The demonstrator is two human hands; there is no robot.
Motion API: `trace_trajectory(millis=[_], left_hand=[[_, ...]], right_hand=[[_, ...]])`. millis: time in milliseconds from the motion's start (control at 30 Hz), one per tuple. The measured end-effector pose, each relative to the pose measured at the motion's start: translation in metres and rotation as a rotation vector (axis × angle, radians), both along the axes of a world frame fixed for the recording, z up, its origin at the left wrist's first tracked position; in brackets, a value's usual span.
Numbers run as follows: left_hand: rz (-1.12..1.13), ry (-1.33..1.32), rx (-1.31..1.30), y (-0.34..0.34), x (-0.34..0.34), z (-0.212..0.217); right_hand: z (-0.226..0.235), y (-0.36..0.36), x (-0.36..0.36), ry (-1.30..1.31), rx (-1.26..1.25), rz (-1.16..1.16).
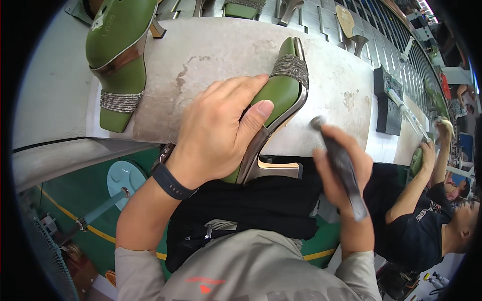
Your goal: The person assembles high-heeled shoes on shoe lasts by hammering the shoe parts with a hammer, applying adhesive with a syringe, pressing the soles onto the shoes by hand, and hammering the edges to secure them.
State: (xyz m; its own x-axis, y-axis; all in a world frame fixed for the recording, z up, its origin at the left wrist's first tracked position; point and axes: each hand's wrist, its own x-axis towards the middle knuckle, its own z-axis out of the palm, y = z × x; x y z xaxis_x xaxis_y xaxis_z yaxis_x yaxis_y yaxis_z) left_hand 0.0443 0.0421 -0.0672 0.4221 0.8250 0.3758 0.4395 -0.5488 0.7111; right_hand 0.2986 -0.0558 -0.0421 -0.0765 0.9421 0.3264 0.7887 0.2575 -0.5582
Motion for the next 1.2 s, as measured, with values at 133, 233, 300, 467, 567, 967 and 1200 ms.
trace_trajectory(millis=[133, 233, 300, 467, 567, 967, 1200], left_hand=[[-0.028, 0.023, -0.037, 0.001, -0.002, 0.009], [-0.033, 0.007, -0.039, 0.002, -0.002, 0.007], [-0.033, 0.005, -0.040, 0.003, -0.002, 0.007], [-0.031, -0.003, -0.021, 0.004, -0.002, 0.005], [-0.024, -0.002, -0.028, 0.003, -0.001, 0.007], [0.014, 0.069, -0.011, 0.001, 0.002, 0.010], [0.005, 0.040, -0.017, 0.001, -0.001, 0.010]], right_hand=[[0.015, -0.009, -0.025, 0.113, 0.123, 0.161], [0.009, -0.002, -0.033, 0.172, 0.152, 0.244], [0.008, -0.001, -0.036, 0.169, 0.091, 0.261], [0.017, 0.008, -0.035, 0.143, 0.033, 0.292], [0.016, 0.014, -0.036, 0.183, 0.037, 0.327], [0.028, 0.019, -0.042, 0.124, -0.124, 0.393], [0.039, 0.024, -0.045, -0.008, -0.065, 0.378]])
